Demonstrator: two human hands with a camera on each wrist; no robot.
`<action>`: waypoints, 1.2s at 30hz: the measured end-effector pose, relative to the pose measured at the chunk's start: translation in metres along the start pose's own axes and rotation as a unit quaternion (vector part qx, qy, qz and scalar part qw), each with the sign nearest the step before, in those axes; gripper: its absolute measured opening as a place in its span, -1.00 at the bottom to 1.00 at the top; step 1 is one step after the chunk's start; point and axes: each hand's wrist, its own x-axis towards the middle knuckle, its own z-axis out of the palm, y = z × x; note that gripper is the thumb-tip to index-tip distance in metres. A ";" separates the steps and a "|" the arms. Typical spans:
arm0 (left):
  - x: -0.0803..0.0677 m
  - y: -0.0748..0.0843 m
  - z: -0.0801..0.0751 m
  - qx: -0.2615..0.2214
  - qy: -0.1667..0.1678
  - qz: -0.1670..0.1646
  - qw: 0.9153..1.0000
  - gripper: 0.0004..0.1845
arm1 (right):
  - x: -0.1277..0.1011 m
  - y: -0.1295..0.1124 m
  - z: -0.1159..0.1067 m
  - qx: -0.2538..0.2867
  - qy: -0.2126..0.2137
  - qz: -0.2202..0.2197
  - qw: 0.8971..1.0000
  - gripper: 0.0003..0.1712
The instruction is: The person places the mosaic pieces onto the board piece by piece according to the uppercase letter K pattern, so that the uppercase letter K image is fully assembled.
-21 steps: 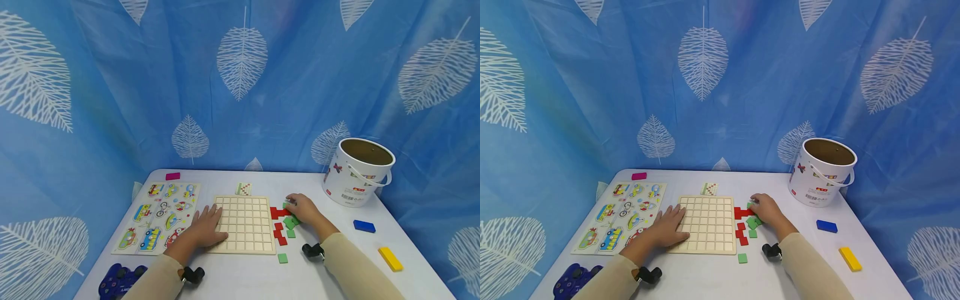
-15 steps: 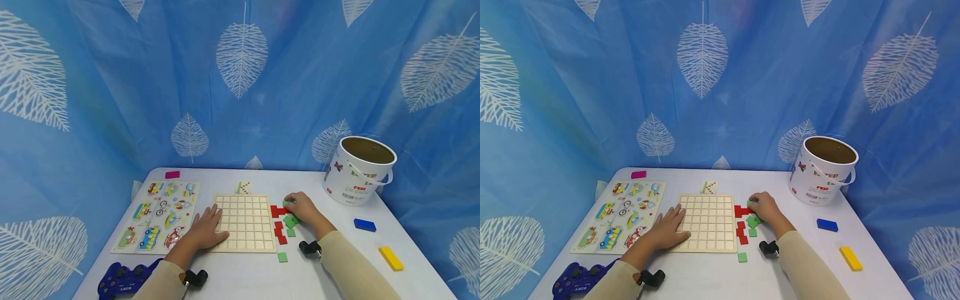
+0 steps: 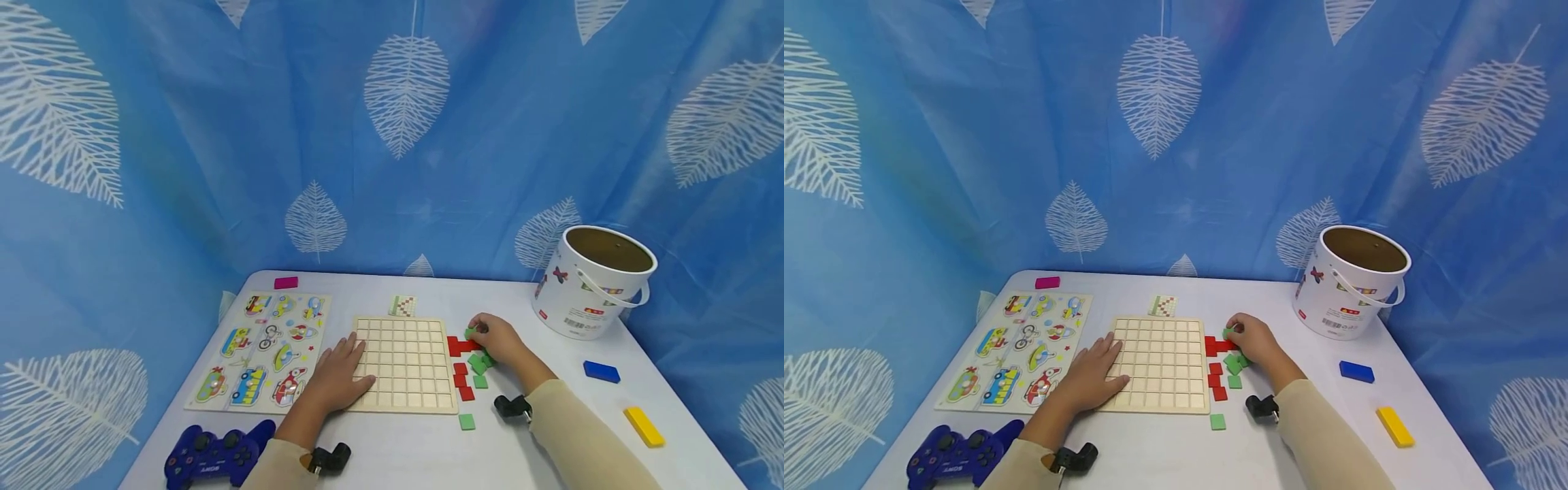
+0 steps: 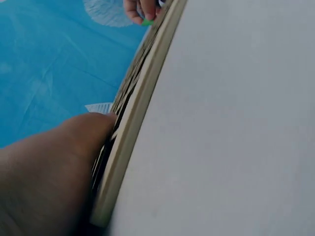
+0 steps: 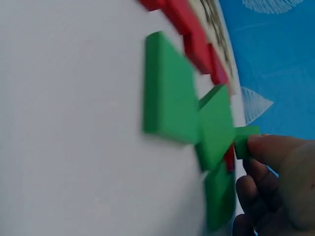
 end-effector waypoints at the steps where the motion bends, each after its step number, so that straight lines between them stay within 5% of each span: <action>1: 0.000 0.000 0.001 0.006 0.001 0.003 1.000 -0.09 | 0.000 -0.003 0.000 0.010 0.004 -0.005 1.000 -0.83; 5: -0.001 0.000 0.004 0.020 0.005 0.005 1.000 -0.08 | 0.003 -0.036 0.014 0.064 0.031 -0.033 0.997 -0.85; 11: -0.003 -0.005 0.003 0.022 0.003 -0.005 1.000 -0.09 | 0.012 -0.110 0.077 0.120 -0.011 -0.098 0.988 -0.86; 15: -0.001 -0.005 0.003 0.015 0.004 0.001 1.000 -0.09 | 0.018 -0.138 0.109 0.122 -0.009 -0.106 0.987 -0.91; 22: 0.000 -0.003 0.005 0.017 0.003 0.005 1.000 -0.09 | 0.023 -0.147 0.128 0.102 0.013 -0.100 0.990 -0.94; 29: 0.000 -0.003 0.002 0.022 0.002 0.001 1.000 -0.09 | 0.022 -0.152 0.132 0.020 0.035 -0.120 0.992 -0.89; 36: -0.001 -0.004 0.004 0.027 0.000 -0.003 1.000 -0.08 | 0.015 -0.145 0.120 -0.019 0.003 -0.158 0.987 -0.57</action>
